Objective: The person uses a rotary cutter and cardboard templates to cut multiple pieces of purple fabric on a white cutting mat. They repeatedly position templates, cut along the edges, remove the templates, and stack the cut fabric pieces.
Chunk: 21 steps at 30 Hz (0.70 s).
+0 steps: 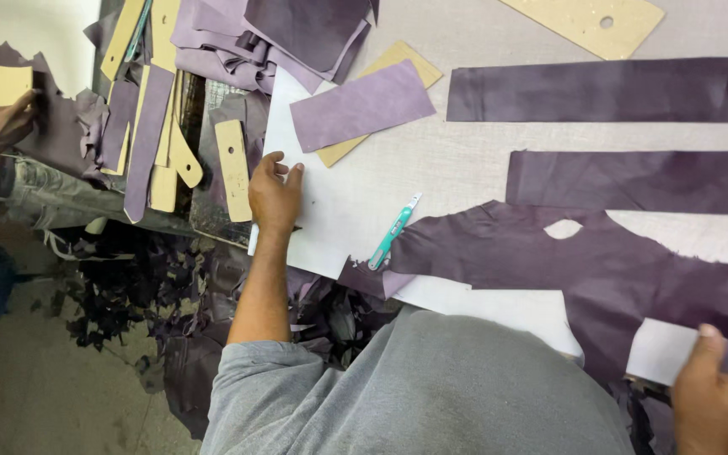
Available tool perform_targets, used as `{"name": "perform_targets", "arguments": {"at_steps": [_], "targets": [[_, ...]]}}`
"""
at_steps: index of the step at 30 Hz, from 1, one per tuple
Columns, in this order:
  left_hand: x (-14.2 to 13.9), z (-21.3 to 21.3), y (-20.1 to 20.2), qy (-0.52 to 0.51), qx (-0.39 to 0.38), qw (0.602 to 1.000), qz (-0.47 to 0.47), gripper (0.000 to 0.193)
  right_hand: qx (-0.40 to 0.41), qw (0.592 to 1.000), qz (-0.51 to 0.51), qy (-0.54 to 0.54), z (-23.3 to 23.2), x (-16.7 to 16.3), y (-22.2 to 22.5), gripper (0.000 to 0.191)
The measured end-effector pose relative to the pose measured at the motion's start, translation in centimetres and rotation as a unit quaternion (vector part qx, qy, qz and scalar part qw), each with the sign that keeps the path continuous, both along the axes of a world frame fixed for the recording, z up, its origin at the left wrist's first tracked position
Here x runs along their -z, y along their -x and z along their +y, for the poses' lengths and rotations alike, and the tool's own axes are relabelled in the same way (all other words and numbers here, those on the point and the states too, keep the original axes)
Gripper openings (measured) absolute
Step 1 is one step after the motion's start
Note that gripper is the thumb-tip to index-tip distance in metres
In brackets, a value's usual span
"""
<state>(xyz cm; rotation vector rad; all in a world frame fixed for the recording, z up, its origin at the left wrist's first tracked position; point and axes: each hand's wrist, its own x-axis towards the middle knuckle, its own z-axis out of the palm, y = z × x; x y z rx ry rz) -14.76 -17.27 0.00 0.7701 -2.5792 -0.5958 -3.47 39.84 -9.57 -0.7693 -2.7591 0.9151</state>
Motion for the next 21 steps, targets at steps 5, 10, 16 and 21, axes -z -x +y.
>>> {"name": "perform_targets", "arguments": {"at_steps": [5, 10, 16, 21], "targets": [[0.1, 1.4, -0.8, 0.013, 0.094, 0.991, 0.09, 0.047, -0.162, 0.962, 0.147, -0.164, -1.5, -1.2, -2.9, 0.027], [-0.7, 5.5, -2.0, 0.113, 0.226, 0.961, 0.114, 0.029, -0.047, 0.975, 0.184, -0.118, 0.4, -6.3, -2.3, 0.032], [0.4, 11.8, -6.0, -0.046, 0.241, 0.966, 0.077, 0.024, -0.016, 0.971, 0.219, -0.096, 4.4, -12.0, 3.7, 0.032], [2.8, 13.8, -8.4, 0.007, 0.303, 0.953, -0.004, 0.034, -0.198, 0.949, 0.243, -0.035, -0.1, -14.2, 16.1, 0.036]]}}
